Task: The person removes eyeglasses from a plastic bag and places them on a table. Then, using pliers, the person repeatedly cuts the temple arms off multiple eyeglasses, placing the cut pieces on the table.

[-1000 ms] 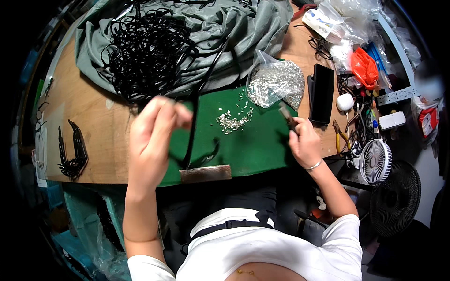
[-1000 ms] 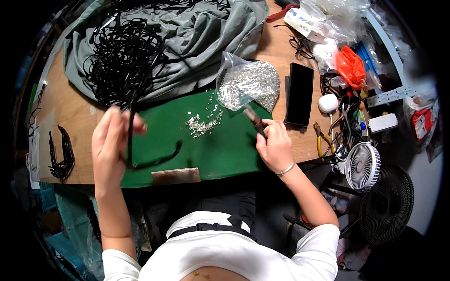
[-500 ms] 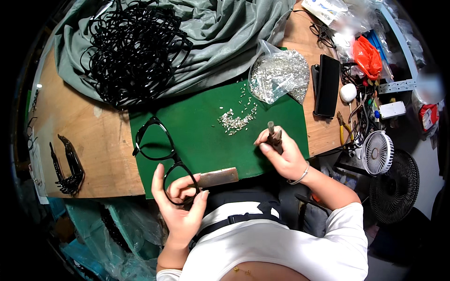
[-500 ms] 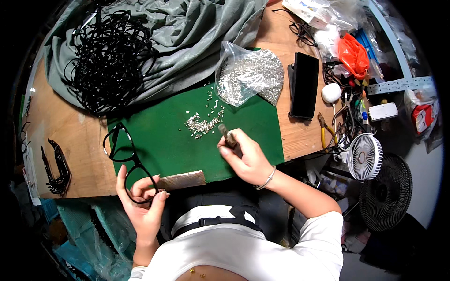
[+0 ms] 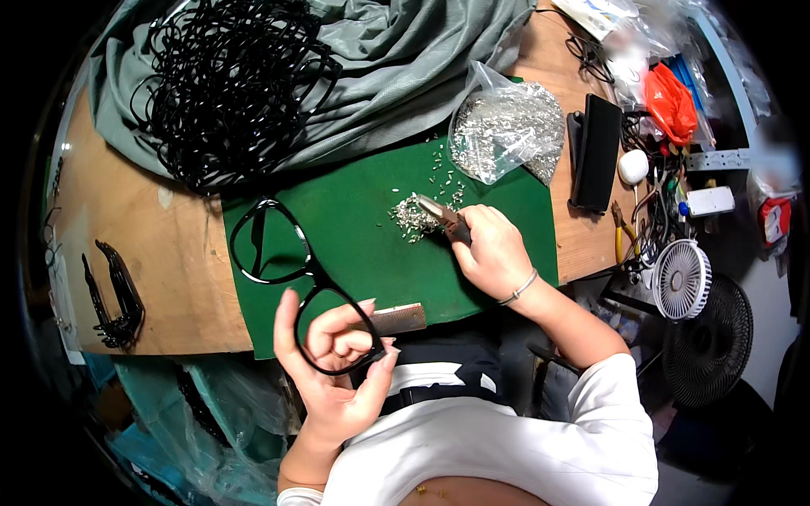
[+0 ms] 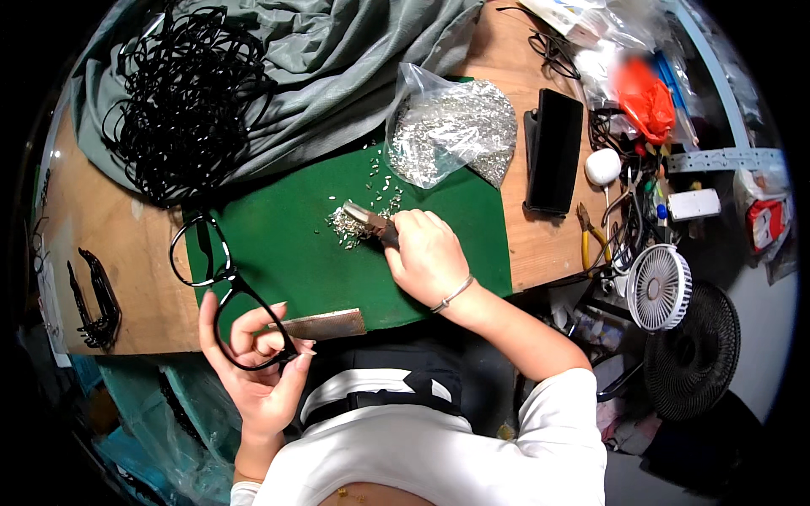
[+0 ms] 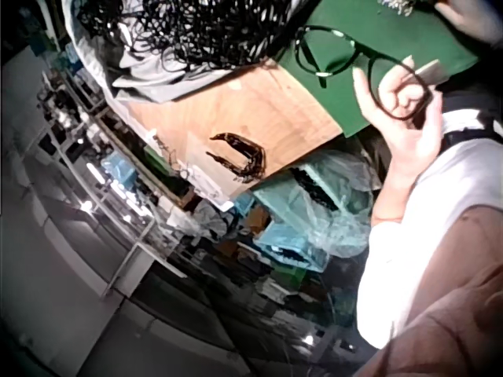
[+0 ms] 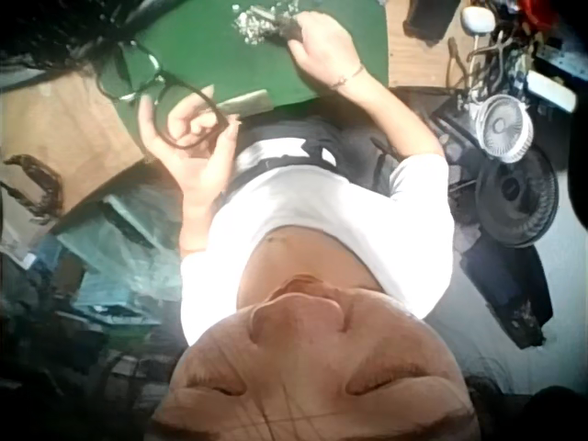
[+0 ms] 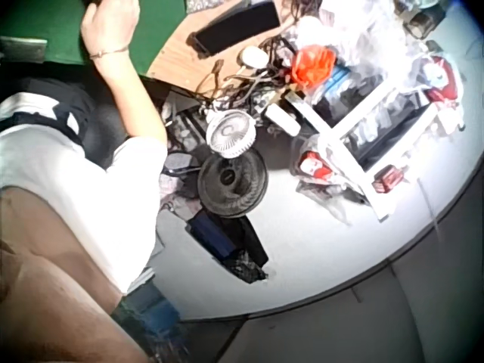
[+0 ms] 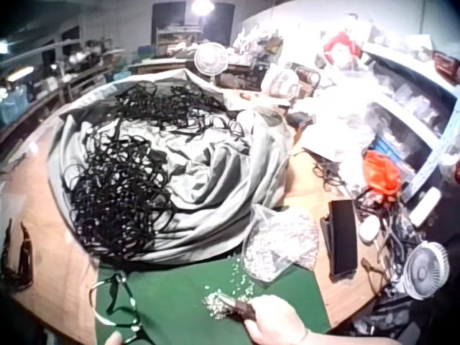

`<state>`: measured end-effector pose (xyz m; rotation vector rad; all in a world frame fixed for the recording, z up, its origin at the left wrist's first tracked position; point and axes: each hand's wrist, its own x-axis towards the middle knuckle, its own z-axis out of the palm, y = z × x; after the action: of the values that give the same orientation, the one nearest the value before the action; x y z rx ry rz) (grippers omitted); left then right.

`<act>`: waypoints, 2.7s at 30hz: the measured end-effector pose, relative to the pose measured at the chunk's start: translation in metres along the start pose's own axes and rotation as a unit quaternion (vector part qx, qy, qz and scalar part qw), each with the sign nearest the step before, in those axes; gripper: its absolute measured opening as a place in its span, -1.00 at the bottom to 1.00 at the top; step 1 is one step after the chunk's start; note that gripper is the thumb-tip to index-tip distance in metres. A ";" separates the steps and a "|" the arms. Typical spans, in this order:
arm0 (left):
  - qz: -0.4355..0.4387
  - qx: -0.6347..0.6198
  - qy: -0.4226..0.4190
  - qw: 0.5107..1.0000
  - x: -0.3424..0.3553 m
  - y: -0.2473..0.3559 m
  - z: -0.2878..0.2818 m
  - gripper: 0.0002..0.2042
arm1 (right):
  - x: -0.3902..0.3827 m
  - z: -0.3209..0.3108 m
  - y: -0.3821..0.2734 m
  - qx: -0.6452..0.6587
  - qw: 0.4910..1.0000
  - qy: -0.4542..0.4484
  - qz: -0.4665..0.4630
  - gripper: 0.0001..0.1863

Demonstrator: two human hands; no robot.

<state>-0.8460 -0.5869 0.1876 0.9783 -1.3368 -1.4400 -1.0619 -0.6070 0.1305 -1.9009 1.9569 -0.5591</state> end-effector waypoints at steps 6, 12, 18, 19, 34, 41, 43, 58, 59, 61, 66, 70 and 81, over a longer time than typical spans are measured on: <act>0.032 0.016 -0.023 0.999 0.002 -0.008 0.004 -0.17 | 0.000 0.010 -0.012 -0.097 0.995 0.019 -0.003 -0.75; 0.049 0.067 0.003 0.997 0.011 -0.017 0.010 -0.15 | 0.000 0.009 -0.009 -0.117 0.992 0.016 -0.042 -0.72; 0.044 0.051 0.020 0.997 0.012 -0.016 0.012 -0.18 | 0.000 -0.028 -0.041 0.154 0.985 -0.078 -0.008 -0.81; 0.036 0.027 0.033 0.998 0.011 -0.017 0.013 -0.18 | 0.001 -0.040 -0.055 0.232 0.965 -0.119 0.010 -0.83; 0.050 0.061 -0.004 0.997 0.008 -0.006 0.017 -0.21 | -0.002 -0.039 -0.070 0.524 0.777 -0.313 0.151 -0.75; -0.097 -0.196 -0.021 0.976 0.013 0.024 0.006 -0.19 | 0.006 -0.055 -0.083 0.562 0.717 -0.387 0.144 -0.71; -0.089 -0.172 -0.026 0.981 0.011 0.029 -0.001 -0.20 | 0.005 -0.059 -0.087 0.572 0.730 -0.359 0.104 -0.71; -0.119 -0.171 -0.044 0.977 0.005 0.034 -0.016 -0.11 | 0.003 -0.077 -0.085 0.259 0.812 -0.518 -0.076 -0.57; -0.116 -0.171 -0.044 0.977 0.005 0.032 -0.014 -0.11 | 0.003 -0.079 -0.086 0.242 0.816 -0.520 -0.077 -0.58; -0.120 -0.156 -0.088 0.977 0.007 0.032 -0.018 -0.17 | 0.001 -0.078 -0.088 0.197 0.840 -0.501 -0.076 -0.64; -0.105 -0.116 -0.104 0.982 0.005 0.023 -0.013 -0.20 | -0.012 -0.065 -0.084 0.094 0.907 -0.404 -0.077 -0.72; -0.127 -0.104 -0.099 0.981 0.009 0.026 -0.013 -0.21 | 0.001 -0.072 -0.076 0.185 0.855 -0.481 -0.058 -0.66; -0.068 -0.050 -0.076 0.994 -0.024 -0.008 -0.026 -0.27 | -0.027 -0.020 -0.028 -0.035 0.969 -0.169 -0.174 -0.51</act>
<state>-0.8150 -0.5712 0.1763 0.9239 -1.3120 -1.6967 -1.0469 -0.5801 0.1611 -2.2309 1.4583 -0.2330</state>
